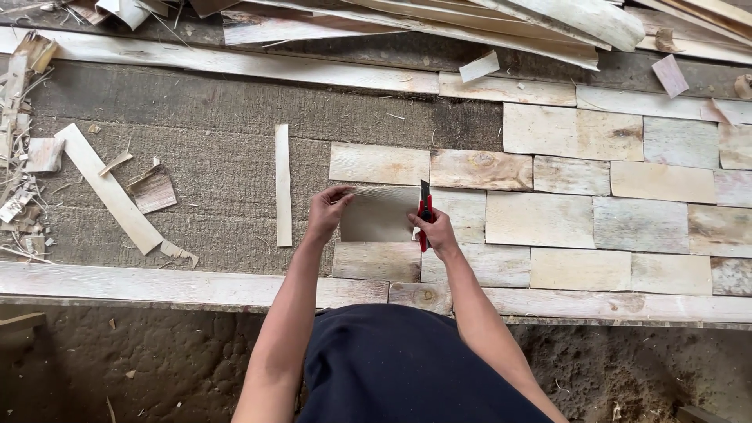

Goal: Cutting and fitting wood veneer pieces onto a surface to create a decorative pattern.

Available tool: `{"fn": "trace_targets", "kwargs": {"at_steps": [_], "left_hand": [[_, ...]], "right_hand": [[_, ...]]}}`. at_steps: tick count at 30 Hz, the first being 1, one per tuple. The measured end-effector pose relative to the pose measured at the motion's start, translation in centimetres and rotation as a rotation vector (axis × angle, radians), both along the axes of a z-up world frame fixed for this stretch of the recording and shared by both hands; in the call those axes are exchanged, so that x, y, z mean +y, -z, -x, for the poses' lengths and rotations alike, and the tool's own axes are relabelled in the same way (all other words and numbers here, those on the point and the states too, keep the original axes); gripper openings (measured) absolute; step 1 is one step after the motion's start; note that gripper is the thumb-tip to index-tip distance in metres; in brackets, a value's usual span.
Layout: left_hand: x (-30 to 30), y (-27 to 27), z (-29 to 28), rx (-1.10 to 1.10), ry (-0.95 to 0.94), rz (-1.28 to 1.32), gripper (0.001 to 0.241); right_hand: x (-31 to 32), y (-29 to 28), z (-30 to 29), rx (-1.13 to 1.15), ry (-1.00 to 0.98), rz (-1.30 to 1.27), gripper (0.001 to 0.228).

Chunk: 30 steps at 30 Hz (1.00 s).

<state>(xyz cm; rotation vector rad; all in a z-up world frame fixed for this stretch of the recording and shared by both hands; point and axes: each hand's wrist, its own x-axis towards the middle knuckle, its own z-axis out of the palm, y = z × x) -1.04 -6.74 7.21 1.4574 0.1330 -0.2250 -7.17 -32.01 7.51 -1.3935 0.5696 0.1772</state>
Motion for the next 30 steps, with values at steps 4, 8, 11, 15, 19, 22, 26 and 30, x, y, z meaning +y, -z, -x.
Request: {"fn": "trace_targets", "kwargs": {"at_steps": [4, 8, 11, 15, 19, 22, 26, 30], "left_hand": [[0.6, 0.6, 0.4, -0.060, -0.028, -0.041, 0.022], [1.7, 2.7, 0.8, -0.041, -0.040, -0.063, 0.022], [3.8, 5.8, 1.3, 0.005, -0.052, -0.110, 0.039], [5.8, 5.8, 4.4, 0.126, -0.238, -0.157, 0.049], [7.4, 6.3, 8.6, 0.300, -0.347, 0.058, 0.041], [8.1, 6.1, 10.4, 0.403, -0.249, 0.149, 0.039], [10.7, 8.7, 9.5, 0.353, -0.313, 0.140, 0.036], [16.2, 13.2, 7.2, 0.247, -0.389, 0.067, 0.035]], "right_hand": [[-0.5, 2.5, 0.2, -0.013, 0.001, -0.009, 0.035], [-0.1, 3.1, 0.6, -0.004, -0.025, -0.012, 0.030], [0.9, 4.7, 0.5, 0.013, -0.011, 0.002, 0.028], [4.1, 3.8, 0.5, 0.013, 0.049, -0.008, 0.026], [8.0, 2.6, 1.2, 0.063, 0.050, -0.036, 0.033], [11.8, 3.7, 1.3, 0.128, 0.037, -0.155, 0.044], [17.5, 3.4, 1.6, 0.153, -0.058, -0.171, 0.044], [21.9, 5.6, 1.5, 0.159, -0.171, -0.124, 0.042]]}}
